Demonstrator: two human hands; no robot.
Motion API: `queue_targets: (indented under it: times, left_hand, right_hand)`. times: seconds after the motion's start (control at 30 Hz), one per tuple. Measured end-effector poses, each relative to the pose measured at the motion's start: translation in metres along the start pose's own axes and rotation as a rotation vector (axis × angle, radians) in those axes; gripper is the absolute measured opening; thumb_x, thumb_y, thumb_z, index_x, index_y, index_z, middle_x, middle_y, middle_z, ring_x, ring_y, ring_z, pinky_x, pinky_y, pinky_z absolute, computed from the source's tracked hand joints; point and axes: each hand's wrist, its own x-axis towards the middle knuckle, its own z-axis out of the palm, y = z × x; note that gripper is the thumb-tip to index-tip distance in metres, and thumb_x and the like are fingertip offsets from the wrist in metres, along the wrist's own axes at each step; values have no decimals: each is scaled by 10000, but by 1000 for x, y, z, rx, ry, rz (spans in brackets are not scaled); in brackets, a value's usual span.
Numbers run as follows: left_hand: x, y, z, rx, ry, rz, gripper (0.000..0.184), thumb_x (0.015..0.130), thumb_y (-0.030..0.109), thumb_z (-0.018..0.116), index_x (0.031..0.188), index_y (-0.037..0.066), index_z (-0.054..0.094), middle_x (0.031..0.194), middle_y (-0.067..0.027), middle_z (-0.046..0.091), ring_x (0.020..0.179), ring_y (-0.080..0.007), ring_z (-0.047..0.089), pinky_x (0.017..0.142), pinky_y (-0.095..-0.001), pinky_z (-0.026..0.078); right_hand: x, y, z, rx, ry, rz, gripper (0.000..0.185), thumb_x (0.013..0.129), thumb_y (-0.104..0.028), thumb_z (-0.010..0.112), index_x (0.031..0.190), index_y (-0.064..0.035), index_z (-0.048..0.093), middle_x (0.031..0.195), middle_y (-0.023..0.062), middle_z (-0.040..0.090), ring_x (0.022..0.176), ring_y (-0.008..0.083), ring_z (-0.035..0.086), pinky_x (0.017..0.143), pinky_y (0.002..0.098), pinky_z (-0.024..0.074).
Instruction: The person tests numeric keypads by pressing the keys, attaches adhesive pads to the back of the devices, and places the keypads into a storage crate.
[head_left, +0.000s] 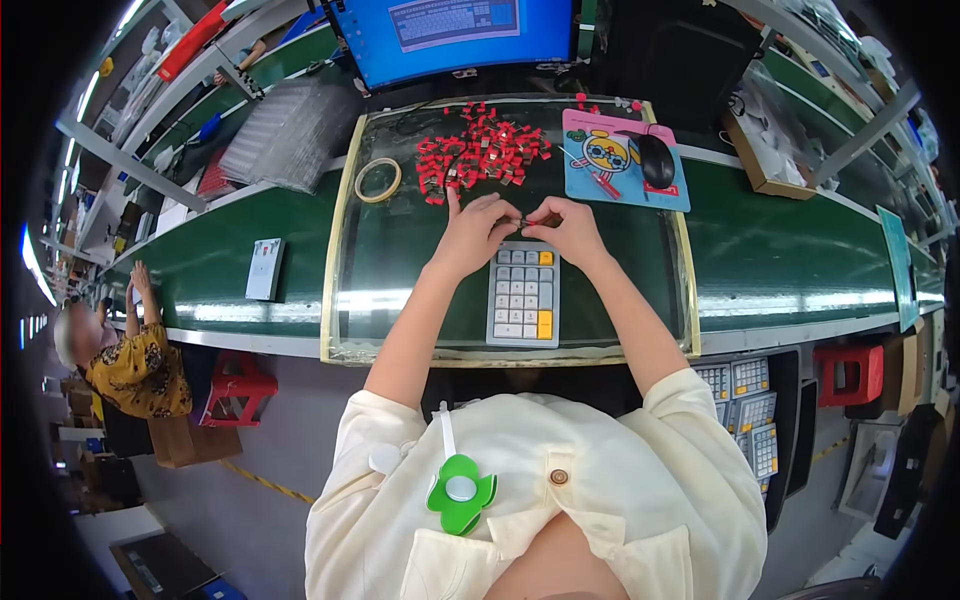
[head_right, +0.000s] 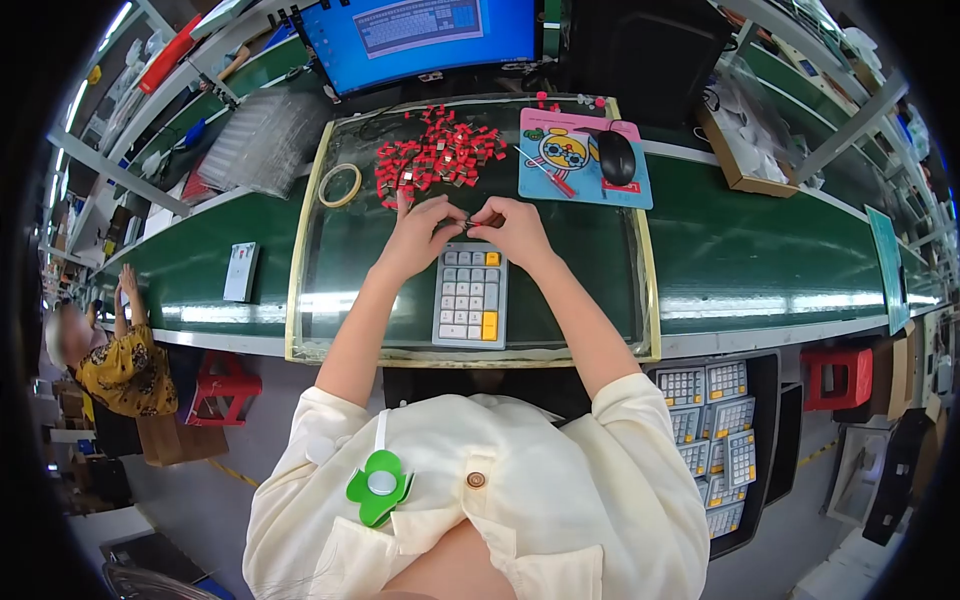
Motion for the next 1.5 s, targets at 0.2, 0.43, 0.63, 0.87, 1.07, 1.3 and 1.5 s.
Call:
queue_targets:
  times: [0.2, 0.43, 0.63, 0.87, 1.07, 1.3, 1.5]
  left_hand:
    - [-10, 3, -7, -108, 79, 62, 137, 834, 95, 612, 970, 90, 608, 921, -20, 640, 876, -208, 613, 1057, -473, 236]
    - [-12, 17, -15, -287, 122, 19, 140, 805, 37, 636, 944, 34, 630, 901, -69, 643, 819, -203, 624, 791, -329, 445]
    - [-12, 10, -24, -496, 23, 54, 150, 785, 15, 654, 934, 1, 646, 866, -83, 643, 792, -159, 621, 703, -283, 479]
    - [-11, 12, -28, -387, -64, 36, 128, 783, 44, 660, 906, 9, 664, 835, -89, 649, 790, -169, 633, 710, -290, 483]
    - [6, -23, 1, -107, 25, 125, 157, 834, 144, 621, 941, 43, 679, 894, -82, 666, 897, -237, 616, 815, -333, 458]
    - [-63, -11, 8, -159, 64, 62, 455, 827, 302, 626, 1225, 98, 542, 1318, -157, 460, 1218, -349, 431, 1057, -511, 276]
    - [-128, 24, 3, 40, -140, -35, 1040, 629, 582, 710, 1414, 64, 267, 1454, -159, 277, 1339, -332, 274, 1098, -550, 130]
  right_hand:
    - [-1, -27, -7, -123, -85, -147, 181, 671, -59, 723, 769, -39, 572, 697, 55, 637, 642, 188, 623, 617, 290, 484]
    - [-5, -40, -8, -251, -30, -311, 201, 667, -67, 717, 751, -50, 535, 682, 48, 625, 658, 199, 620, 623, 298, 472]
    - [-3, -47, -17, 33, -169, -96, 259, 611, -85, 791, 729, -45, 563, 654, -4, 593, 637, 87, 548, 580, 244, 420]
    - [-3, -39, -10, 58, -223, -101, 270, 606, -75, 793, 741, -47, 562, 636, 11, 617, 586, 103, 586, 571, 249, 447]
    - [17, -6, -21, -337, 123, -155, 313, 670, -331, 779, 772, -88, 610, 637, 56, 627, 571, 199, 599, 569, 308, 432]
    - [21, 71, -96, -1041, 664, -168, 372, 811, -375, 629, 1117, -176, 557, 1286, 76, 470, 1152, 322, 416, 895, 509, 350]
    - [31, 89, -108, -1106, 690, 39, 523, 802, -394, 625, 1280, -253, 465, 1368, 118, 407, 1137, 381, 445, 885, 507, 384]
